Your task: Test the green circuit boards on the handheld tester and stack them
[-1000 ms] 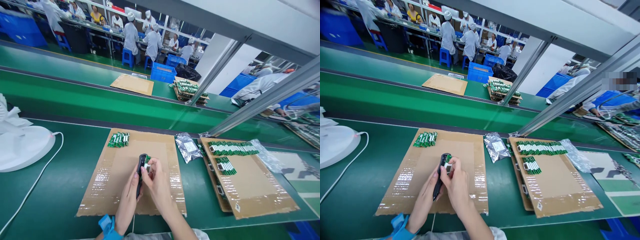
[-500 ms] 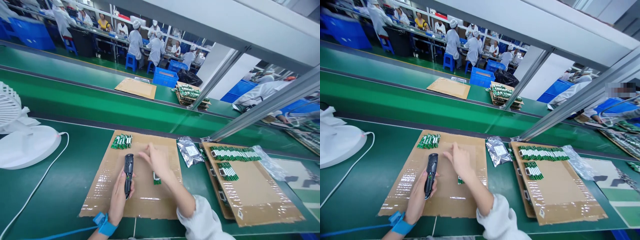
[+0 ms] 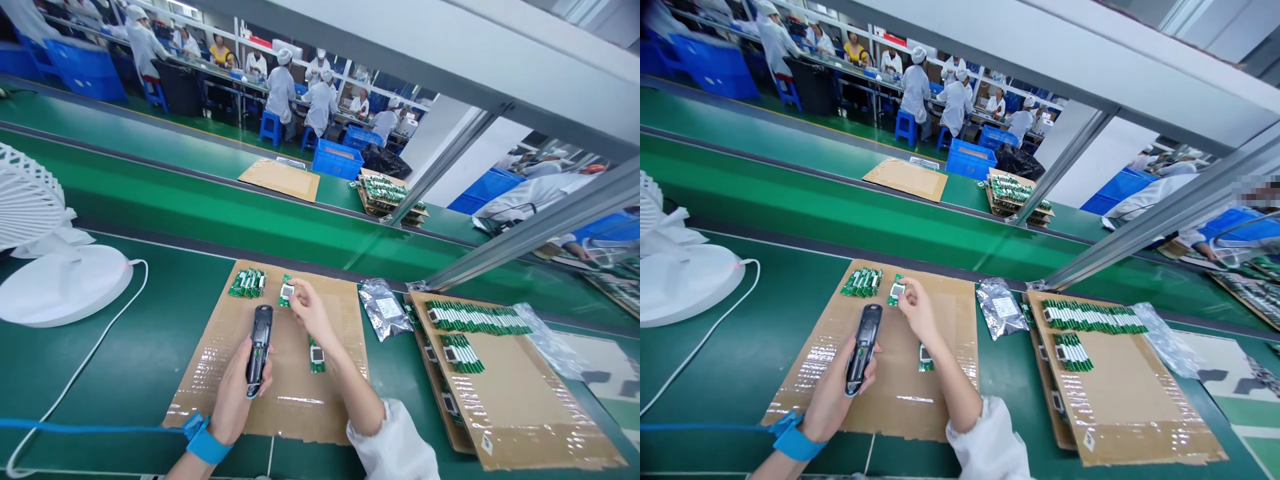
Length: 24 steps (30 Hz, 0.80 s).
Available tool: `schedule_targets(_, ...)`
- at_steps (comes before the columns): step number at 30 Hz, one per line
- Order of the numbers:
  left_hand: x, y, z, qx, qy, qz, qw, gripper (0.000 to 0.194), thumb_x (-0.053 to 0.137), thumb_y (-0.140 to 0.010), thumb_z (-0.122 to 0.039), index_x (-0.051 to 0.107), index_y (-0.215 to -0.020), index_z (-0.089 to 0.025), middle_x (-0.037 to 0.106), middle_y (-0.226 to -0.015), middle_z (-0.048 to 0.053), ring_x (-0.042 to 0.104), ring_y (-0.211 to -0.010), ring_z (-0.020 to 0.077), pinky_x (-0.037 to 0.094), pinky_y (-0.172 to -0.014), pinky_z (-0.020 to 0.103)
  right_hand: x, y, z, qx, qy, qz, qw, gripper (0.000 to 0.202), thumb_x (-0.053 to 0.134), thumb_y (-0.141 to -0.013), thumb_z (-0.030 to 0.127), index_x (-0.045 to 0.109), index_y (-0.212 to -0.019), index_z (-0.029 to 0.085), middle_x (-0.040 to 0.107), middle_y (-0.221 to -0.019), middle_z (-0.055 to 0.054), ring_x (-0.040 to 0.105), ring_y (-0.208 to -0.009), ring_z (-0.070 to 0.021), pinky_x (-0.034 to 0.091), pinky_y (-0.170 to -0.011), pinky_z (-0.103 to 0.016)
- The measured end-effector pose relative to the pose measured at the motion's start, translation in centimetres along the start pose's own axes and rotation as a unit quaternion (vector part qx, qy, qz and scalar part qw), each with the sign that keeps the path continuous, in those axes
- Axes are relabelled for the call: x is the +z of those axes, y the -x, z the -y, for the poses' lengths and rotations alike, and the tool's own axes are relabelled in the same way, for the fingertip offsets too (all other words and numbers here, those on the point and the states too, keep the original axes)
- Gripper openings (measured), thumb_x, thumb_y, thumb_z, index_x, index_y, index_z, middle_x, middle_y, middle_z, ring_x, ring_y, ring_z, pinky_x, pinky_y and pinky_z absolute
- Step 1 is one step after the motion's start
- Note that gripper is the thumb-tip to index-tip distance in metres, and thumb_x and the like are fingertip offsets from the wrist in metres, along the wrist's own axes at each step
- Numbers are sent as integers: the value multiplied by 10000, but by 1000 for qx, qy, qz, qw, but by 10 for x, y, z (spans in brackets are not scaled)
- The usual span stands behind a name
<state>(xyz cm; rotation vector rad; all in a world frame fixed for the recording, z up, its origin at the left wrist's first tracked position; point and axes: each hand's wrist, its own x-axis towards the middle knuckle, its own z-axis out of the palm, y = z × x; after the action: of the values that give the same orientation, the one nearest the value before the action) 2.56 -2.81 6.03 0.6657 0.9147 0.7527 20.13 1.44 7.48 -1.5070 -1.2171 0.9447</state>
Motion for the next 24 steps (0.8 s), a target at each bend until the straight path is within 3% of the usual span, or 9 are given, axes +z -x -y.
schedule_targets(3,10,6,-13,-14,37,17,999,494,448,-926,-620,628,-939,-161,539,-627,-11,368,-480,80,308,-458,214,1,37,22,-16,-39,-2,999,365,551,-903,350,519,-1257,263,602,-952,-27,553,-773,-156,456,-656,-265)
schedule_targets(8,28,18,-29,-16,64,42,997,443,465,-927,-601,587,-852,-182,481,-580,-30,367,-475,95,313,-452,226,6,74,48,-32,13,18,999,413,637,-895,305,549,-1296,344,608,-944,-6,529,-772,-163,431,-668,-276)
schedule_targets(13,37,27,-35,-13,62,56,996,415,467,-936,-586,570,-877,-188,460,-585,-37,366,-496,103,319,-462,228,2,77,55,-93,91,-13,991,319,646,-895,214,612,-1190,331,603,-950,7,525,-847,-158,436,-797,-281)
schedule_targets(17,39,30,-36,-9,37,59,998,419,422,-954,-590,537,-851,-201,455,-580,-39,347,-494,103,302,-468,233,0,74,57,-130,106,-25,985,315,649,-898,173,603,-1173,320,599,-958,16,513,-855,-147,426,-803,-268)
schedule_targets(24,43,32,-38,-9,21,60,998,424,410,-959,-587,520,-813,-204,435,-535,-43,307,-465,92,270,-457,230,-4,73,57,-118,80,-28,989,318,670,-880,189,626,-1168,316,508,-1038,-19,509,-968,-166,429,-855,-291)
